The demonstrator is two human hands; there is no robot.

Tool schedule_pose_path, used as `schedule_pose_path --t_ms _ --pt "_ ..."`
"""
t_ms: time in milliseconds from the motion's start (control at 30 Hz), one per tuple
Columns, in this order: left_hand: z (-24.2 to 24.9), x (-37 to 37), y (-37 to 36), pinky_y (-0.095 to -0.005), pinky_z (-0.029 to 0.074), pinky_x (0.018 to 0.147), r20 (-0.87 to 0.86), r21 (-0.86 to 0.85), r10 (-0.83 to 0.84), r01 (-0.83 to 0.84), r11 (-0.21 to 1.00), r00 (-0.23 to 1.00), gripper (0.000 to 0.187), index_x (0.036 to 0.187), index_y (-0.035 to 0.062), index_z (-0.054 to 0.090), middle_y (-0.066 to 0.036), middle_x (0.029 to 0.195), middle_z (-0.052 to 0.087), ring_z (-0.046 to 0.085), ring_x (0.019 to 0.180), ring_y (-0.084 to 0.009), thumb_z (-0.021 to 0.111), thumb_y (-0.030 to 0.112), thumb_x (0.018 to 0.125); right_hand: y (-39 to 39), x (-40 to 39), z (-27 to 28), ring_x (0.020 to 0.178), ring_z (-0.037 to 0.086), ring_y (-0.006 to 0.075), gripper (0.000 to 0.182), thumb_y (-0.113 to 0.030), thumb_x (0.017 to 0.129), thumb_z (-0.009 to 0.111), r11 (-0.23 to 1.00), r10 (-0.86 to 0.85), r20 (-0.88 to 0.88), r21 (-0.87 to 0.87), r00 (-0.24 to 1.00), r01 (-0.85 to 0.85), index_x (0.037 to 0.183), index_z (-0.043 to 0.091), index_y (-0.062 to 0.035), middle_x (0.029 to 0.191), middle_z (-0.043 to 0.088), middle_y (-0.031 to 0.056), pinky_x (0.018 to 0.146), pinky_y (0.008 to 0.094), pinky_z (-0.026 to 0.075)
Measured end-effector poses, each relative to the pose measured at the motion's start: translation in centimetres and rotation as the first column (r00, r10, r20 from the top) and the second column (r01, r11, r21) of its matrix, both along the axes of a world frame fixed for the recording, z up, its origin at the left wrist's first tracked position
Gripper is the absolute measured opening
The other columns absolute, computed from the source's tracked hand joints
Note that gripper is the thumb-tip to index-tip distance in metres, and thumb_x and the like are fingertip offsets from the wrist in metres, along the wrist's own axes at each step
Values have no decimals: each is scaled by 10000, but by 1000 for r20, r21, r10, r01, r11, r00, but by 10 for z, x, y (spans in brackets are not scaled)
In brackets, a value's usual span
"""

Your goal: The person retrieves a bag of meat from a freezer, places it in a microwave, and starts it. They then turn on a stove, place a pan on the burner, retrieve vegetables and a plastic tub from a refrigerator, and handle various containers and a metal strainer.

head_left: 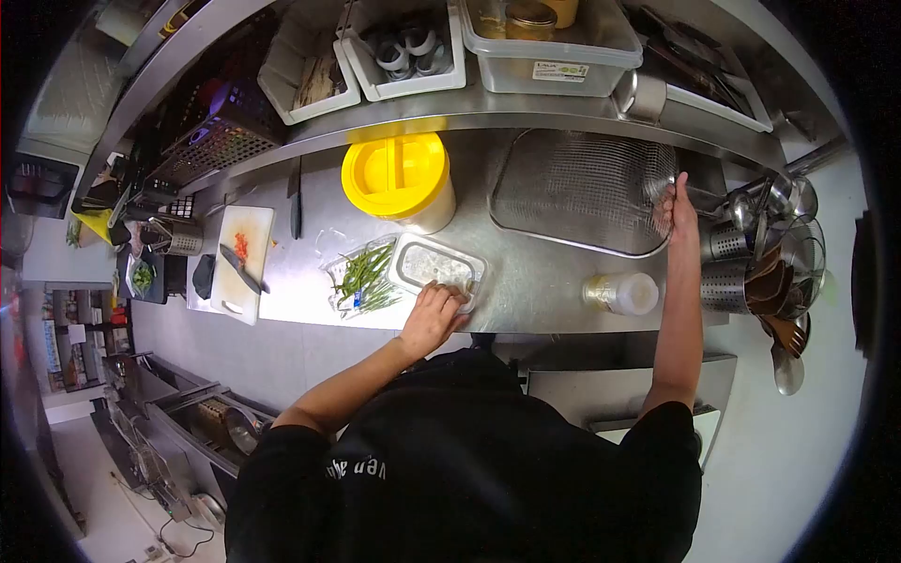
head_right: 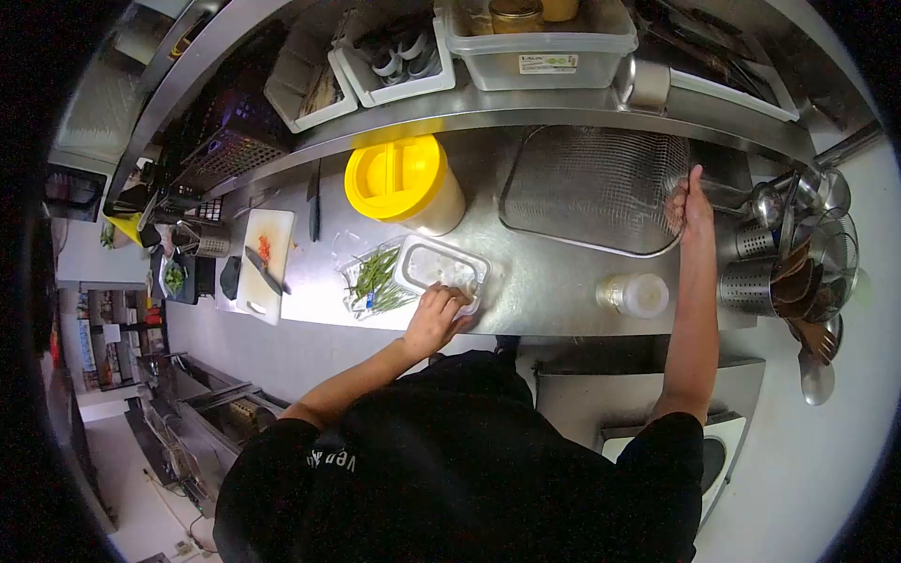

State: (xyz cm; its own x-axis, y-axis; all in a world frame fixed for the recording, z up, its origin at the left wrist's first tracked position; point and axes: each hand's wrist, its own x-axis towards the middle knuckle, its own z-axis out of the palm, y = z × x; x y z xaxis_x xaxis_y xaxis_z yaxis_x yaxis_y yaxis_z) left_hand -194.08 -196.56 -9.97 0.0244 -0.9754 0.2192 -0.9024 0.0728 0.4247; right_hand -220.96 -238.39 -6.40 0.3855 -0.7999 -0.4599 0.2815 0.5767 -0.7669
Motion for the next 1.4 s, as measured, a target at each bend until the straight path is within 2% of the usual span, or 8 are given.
schedule_pose_path --t_ms 567,767,833,1100,1167,1233,1300,1400 --pt "94 -7 -98 -497 260 1094 -50 -373 -59 36 927 997 956 1407 -36 245 -240 1396 364 345 1316 -394 794 239 674 129 39 98 693 653 244 272 -360 948 527 983 171 228 -102 958 -151 906 559 -93 870 677 159 616 357 524" --pt "84 7 -156 -514 271 1093 -127 -495 -105 29 869 986 899 1412 -33 242 -239 1378 392 379 1295 -394 586 -102 585 133 36 138 699 682 297 443 -438 981 405 938 341 306 -172 889 -300 935 586 -37 840 672 227 608 346 560" --pt "90 13 -162 -513 294 1086 -162 -561 -149 33 827 975 891 1404 -32 266 -237 1367 409 400 1282 -393 523 -160 561 112 4 139 729 686 329 547 -503 968 381 847 474 -80 -229 877 -479 1000 558 14 871 661 257 642 361 569" --pt "130 24 -135 -490 336 1068 -42 -639 -225 147 755 973 707 1392 -20 336 -224 1334 471 468 1235 -380 564 -59 724 -35 -93 -123 1027 577 289 580 -389 967 461 905 -423 -34 36 906 424 1323 362 57 1291 472 232 853 367 525" --pt "111 41 -118 -440 330 1076 -864 -272 -144 -208 940 483 546 1377 -26 366 -213 1303 498 492 1209 -349 503 50 853 -55 -93 -156 1018 578 291 537 -341 971 462 885 -462 -20 53 887 462 1324 357 50 1246 495 221 861 372 523" --pt "144 24 -95 -400 316 1082 -995 -69 -29 -446 893 97 448 1341 -35 410 -175 1295 506 496 1195 -304 430 126 923 -85 -94 -197 1009 579 293 498 -294 975 462 860 -506 -5 73 862 505 1324 353 43 1200 519 209 868 376 521" --pt "140 46 -55 -410 327 1075 -132 -559 144 -194 806 981 439 1345 -31 386 -151 1307 488 489 1182 -287 445 59 919 -120 -95 -239 1016 577 299 439 -253 985 436 874 -486 115 67 866 482 1304 370 41 1115 534 186 877 406 521" --pt "145 51 -23 -497 358 1053 -545 -662 -67 -380 646 836 482 1413 -2 273 -204 1369 397 453 1222 -377 407 17 950 -88 -66 -143 1063 545 307 397 -258 994 415 827 -539 -88 132 838 546 1257 398 40 1084 516 162 900 448 504"
